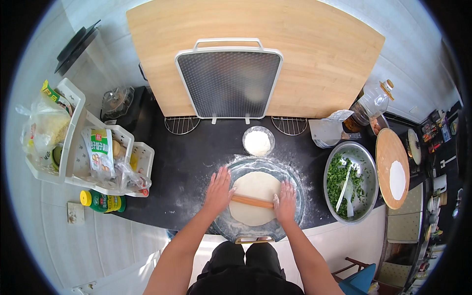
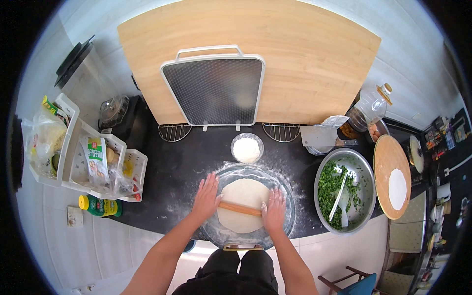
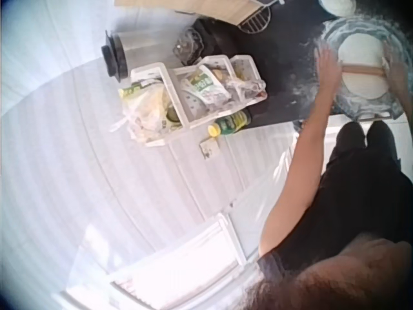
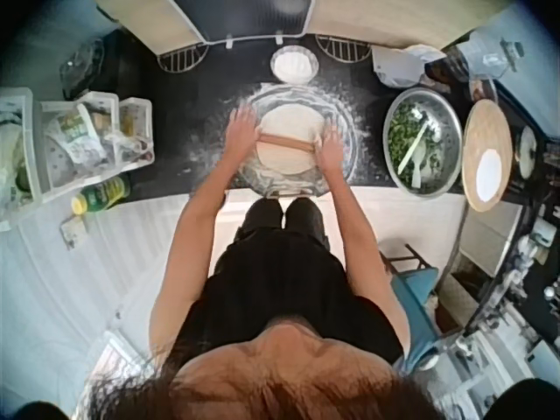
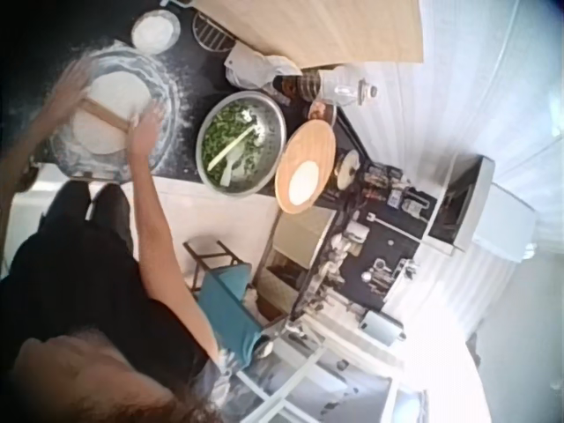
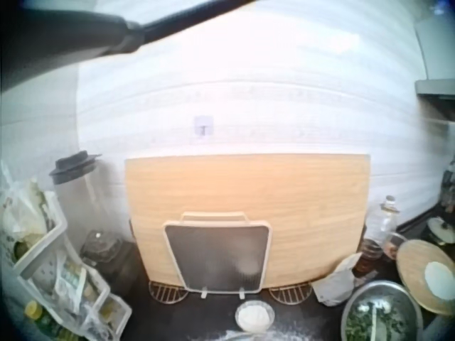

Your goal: The person uses a wooden rolling pin to flatten a ball of dough on a floured countertop. They repeatedly roll the dough, rotate it, and add flour to prevent sticking, gradually expanding it into a large, thin circular sheet. The person then lifts the flattened dough and places it onto a wooden board.

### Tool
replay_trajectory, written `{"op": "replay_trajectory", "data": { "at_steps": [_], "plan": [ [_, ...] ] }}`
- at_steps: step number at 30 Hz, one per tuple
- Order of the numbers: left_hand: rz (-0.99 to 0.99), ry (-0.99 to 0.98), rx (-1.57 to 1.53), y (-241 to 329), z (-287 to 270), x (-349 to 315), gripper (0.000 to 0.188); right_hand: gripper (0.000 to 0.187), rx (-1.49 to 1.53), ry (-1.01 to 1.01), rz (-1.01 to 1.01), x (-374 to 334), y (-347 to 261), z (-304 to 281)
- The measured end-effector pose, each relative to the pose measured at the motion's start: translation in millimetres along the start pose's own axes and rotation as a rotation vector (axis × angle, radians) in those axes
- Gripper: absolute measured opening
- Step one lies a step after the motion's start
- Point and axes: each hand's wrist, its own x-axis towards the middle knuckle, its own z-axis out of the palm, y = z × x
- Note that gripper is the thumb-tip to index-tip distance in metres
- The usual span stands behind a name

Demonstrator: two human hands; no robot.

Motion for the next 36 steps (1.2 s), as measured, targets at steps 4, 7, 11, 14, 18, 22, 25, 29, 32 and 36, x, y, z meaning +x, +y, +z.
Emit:
{"op": "replay_trajectory", "data": {
  "at_steps": [4,7,11,14,18,22,25,29,32,36],
  "plan": [
    [-0.006,-0.18,-0.038,7,2,-60,0.073,0.068,-0.063,-0.212,-0.12,-54,-9,-14],
    [0.051,-0.233,-0.075,13,-1,-119,0.074,0.069,0.019,-0.303,-0.15,-113,-8,-21],
    [0.019,-0.138,-0.061,11,0,-70,0.073,0.068,-0.006,-0.171,-0.088,-74,-1,-7],
    [-0.006,-0.041,0.051,17,1,-14,0.073,0.065,-0.023,-0.04,-0.039,-20,4,-2],
    [0.017,-0.162,0.074,33,13,-32,0.073,0.064,-0.032,-0.113,-0.092,-28,14,-8],
    [0.15,-0.304,-0.092,46,11,-113,0.076,0.065,0.009,-0.211,-0.136,-109,35,-7],
    [0.125,-0.339,-0.127,50,10,-93,0.078,0.066,0.023,-0.158,-0.14,-98,34,-16],
    [-0.006,-0.102,0.07,51,13,-8,0.078,0.066,-0.023,0.007,-0.143,-10,24,-19],
    [-0.176,-0.047,0.083,66,18,0,0.077,0.066,-0.13,-0.097,-0.245,14,30,-18],
    [-0.057,-0.196,-0.126,98,30,-83,0.077,0.068,-0.033,-0.269,-0.357,-47,69,-24]
  ]
}}
